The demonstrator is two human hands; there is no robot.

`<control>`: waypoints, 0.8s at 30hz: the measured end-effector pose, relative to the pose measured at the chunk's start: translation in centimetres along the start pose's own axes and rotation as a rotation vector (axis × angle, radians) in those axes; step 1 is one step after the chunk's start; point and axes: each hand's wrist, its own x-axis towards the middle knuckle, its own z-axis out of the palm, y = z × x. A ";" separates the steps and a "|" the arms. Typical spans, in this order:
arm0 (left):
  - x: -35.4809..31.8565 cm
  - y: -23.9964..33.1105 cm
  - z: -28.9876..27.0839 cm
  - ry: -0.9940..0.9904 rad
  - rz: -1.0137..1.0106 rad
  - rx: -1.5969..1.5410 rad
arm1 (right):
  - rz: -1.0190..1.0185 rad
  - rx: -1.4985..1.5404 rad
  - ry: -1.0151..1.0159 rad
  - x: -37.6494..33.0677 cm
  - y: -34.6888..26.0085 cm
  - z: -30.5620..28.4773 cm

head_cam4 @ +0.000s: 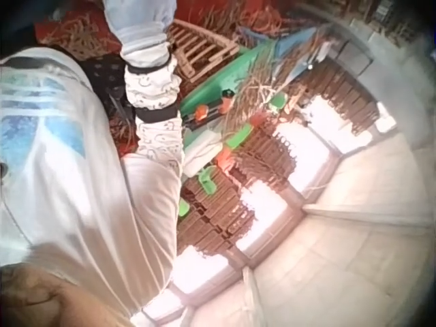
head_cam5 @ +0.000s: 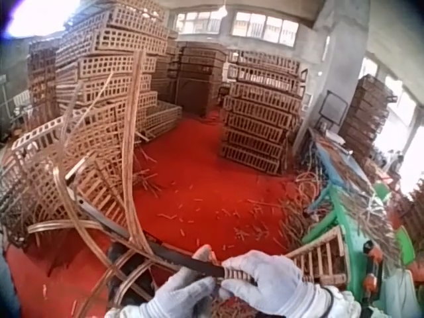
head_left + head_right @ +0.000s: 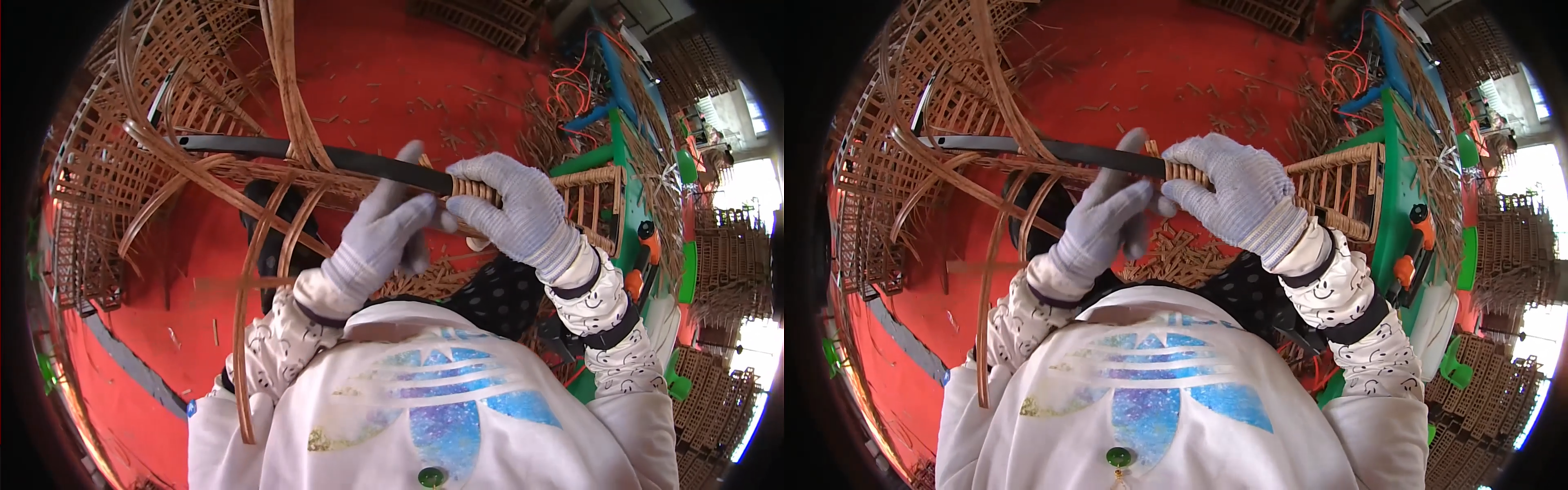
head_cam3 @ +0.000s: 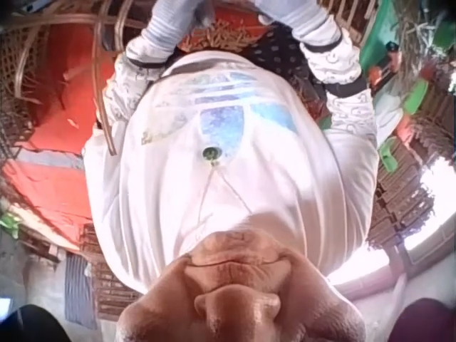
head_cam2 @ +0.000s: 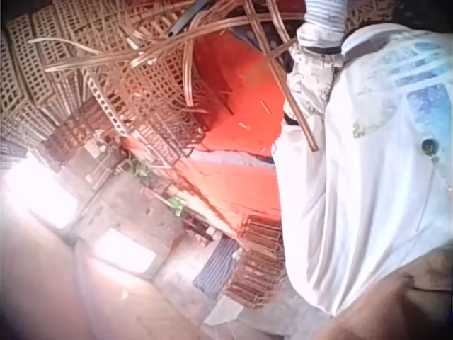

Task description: Weaving bamboo or wood strips onto a structural frame to create furniture or baskets.

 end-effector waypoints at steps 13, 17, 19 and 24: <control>0.2 2.1 3.4 0.125 -0.329 0.214 | -0.270 -0.099 0.095 -0.6 1.9 0.2; 0.3 4.3 2.9 0.068 -0.459 0.298 | -0.238 -0.422 0.106 -1.0 1.5 1.2; -0.3 5.3 3.0 0.045 -0.461 0.332 | -0.295 -0.580 0.205 -0.8 1.0 1.5; -1.3 8.8 3.1 -0.259 -0.245 0.513 | -0.254 -0.639 0.211 -1.3 1.3 1.9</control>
